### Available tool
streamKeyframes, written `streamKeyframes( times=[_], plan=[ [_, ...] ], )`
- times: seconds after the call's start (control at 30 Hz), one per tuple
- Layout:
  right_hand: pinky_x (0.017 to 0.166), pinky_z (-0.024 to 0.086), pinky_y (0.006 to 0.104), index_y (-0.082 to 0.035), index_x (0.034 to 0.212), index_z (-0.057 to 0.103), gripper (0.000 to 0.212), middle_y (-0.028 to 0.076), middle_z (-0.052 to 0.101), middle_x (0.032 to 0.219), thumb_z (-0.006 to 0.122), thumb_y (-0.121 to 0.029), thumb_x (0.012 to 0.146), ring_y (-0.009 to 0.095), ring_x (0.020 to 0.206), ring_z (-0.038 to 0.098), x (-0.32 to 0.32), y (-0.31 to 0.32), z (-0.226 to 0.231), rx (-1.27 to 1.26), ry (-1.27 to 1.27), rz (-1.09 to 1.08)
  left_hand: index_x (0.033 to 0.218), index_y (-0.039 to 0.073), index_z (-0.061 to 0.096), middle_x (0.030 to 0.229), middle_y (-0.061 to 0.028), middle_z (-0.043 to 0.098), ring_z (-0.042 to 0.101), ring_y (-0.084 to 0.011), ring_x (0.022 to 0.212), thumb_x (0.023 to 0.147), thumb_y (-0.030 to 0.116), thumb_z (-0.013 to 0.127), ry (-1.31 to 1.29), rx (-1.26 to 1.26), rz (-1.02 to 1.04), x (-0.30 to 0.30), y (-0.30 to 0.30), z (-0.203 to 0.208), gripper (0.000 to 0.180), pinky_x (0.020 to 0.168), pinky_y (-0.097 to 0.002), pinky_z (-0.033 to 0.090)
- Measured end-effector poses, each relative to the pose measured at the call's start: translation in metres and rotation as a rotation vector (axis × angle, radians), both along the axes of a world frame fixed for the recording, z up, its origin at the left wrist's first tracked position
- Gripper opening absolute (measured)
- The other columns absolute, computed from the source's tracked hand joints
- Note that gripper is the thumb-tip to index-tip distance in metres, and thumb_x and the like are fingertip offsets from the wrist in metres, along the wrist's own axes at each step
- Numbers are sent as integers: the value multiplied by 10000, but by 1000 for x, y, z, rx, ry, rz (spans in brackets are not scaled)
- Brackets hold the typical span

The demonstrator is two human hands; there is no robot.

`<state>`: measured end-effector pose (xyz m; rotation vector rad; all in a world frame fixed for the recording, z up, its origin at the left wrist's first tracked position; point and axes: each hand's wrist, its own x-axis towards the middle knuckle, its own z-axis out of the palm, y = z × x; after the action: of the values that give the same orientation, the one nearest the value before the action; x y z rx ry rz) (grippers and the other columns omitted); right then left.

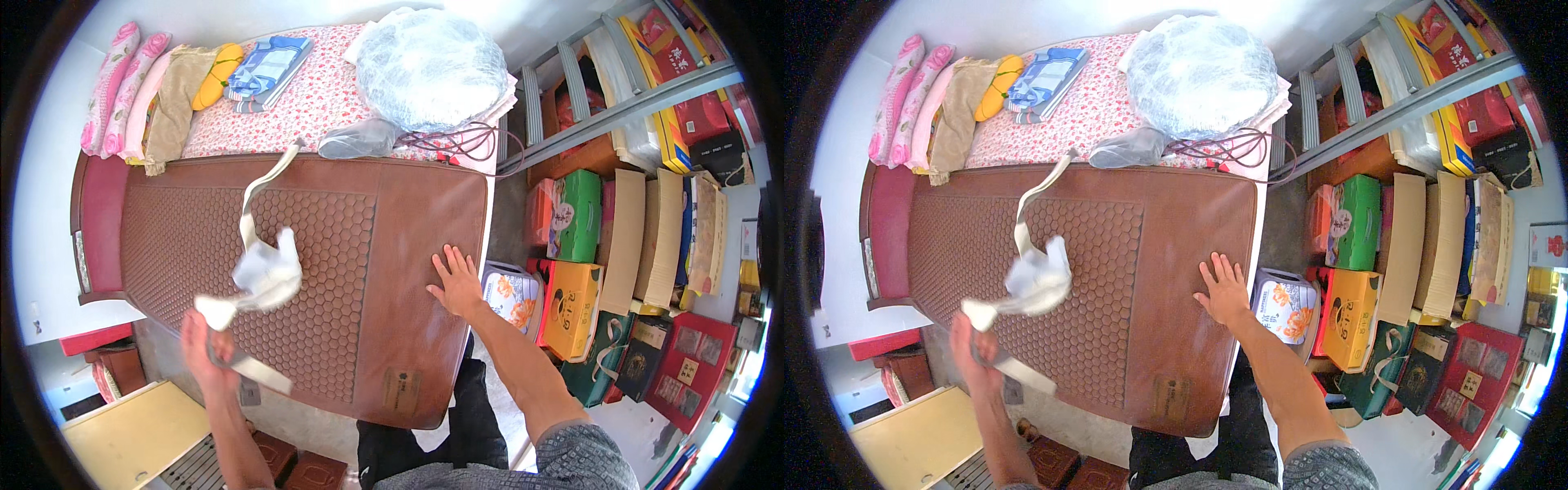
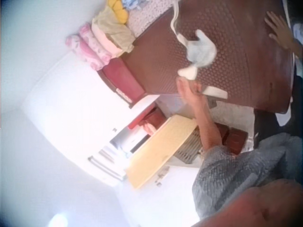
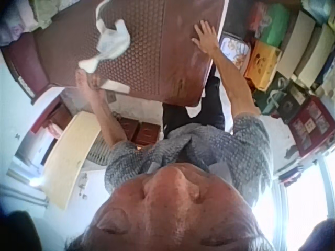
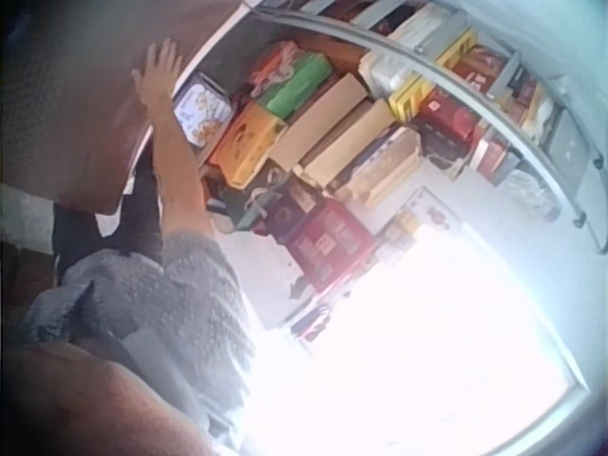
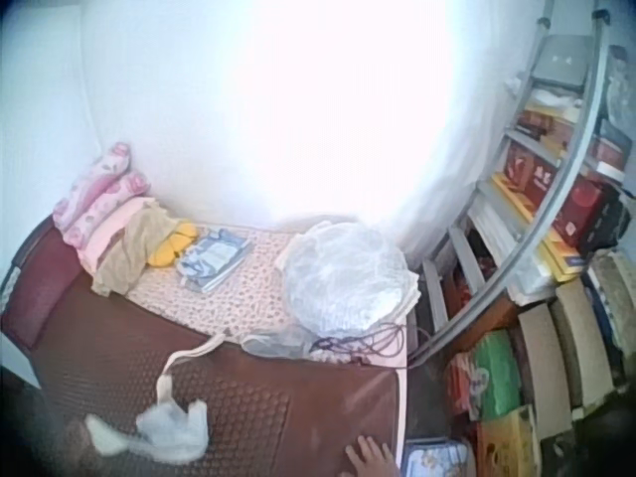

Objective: The person fastens the strap buckle of a traction brace, carries and places it onto a bed in another room, transports a heating mat onto a bed, and arranges a wrapped cushion, folded cloths, and a controller on the bed.

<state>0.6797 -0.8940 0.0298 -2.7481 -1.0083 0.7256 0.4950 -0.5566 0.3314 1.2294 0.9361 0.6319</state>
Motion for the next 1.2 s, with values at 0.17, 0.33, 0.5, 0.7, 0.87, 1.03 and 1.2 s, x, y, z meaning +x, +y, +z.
streamKeyframes(
  times=[0.17, 0.33, 0.5, 0.7, 0.87, 1.03, 1.2],
  plan=[
    [1246, 125, 497, -133, 1586, 283, 791, 156, 133, 1675, 569, -522, 960, 313, 1554, 102, 13, -20, 9, -40, 40, -50, 1149, 55, 568, 727, 43, 507, 401, -32, 524, 1004, 238, 607, 136, -105, -207, -81, -57, -6, 237, 426, -212, 300],
    [1204, 255, 515, -84, 1533, 386, 859, 231, 256, 1617, 643, -568, 872, 395, 1503, 231, 19, 18, 22, 53, 207, -100, 1296, 35, 537, 795, 29, 545, 374, -37, 502, 1024, 257, 528, 308, 109, -32, -145, -70, 44, 351, 411, -217, 287],
    [1228, 246, 472, -86, 1577, 294, 919, 205, 224, 1640, 523, -692, 924, 348, 1514, 238, -30, 28, 77, 469, 842, -379, 1289, -24, 564, 1243, -238, 578, 622, -373, 959, 713, 97, 852, 327, 327, -171, -200, -32, 32, 654, 781, -406, 551],
    [1146, 322, 555, -207, 1613, 227, 1023, 119, 271, 1639, 463, -845, 849, 371, 1468, 309, -153, 34, 83, 898, 1762, -866, 1245, -31, 546, 1102, -189, 552, 579, -312, 849, 814, 188, 703, 196, 138, -159, -130, -92, 62, 509, 683, -374, 511],
    [1087, 434, 460, -99, 1481, 444, 808, 106, 544, 1455, 456, -712, 956, 310, 1308, 535, -184, 21, 72, 1133, 2201, -710, 1209, -37, 531, 984, -147, 530, 543, -261, 757, 897, 264, 579, -55, -18, -263, -116, -116, 103, 436, 601, -347, 477],
    [1070, 463, 434, -57, 1424, 524, 698, 133, 591, 1387, 486, -608, 998, 255, 1233, 601, -176, -20, 140, 1060, 2371, -483, 1172, -43, 516, 866, -106, 509, 507, -209, 665, 981, 340, 455, -383, -314, -437, -98, -142, 160, 433, 518, -320, 444],
    [1059, 463, 362, -82, 1444, 522, 544, 74, 595, 1386, 558, -430, 1027, 212, 1212, 605, -181, -46, 187, 708, 1959, -298, 1136, -49, 501, 749, -65, 487, 471, -158, 573, 1065, 416, 331, -516, -634, -662, -71, -151, 195, 500, 436, -294, 410]
  ],
)
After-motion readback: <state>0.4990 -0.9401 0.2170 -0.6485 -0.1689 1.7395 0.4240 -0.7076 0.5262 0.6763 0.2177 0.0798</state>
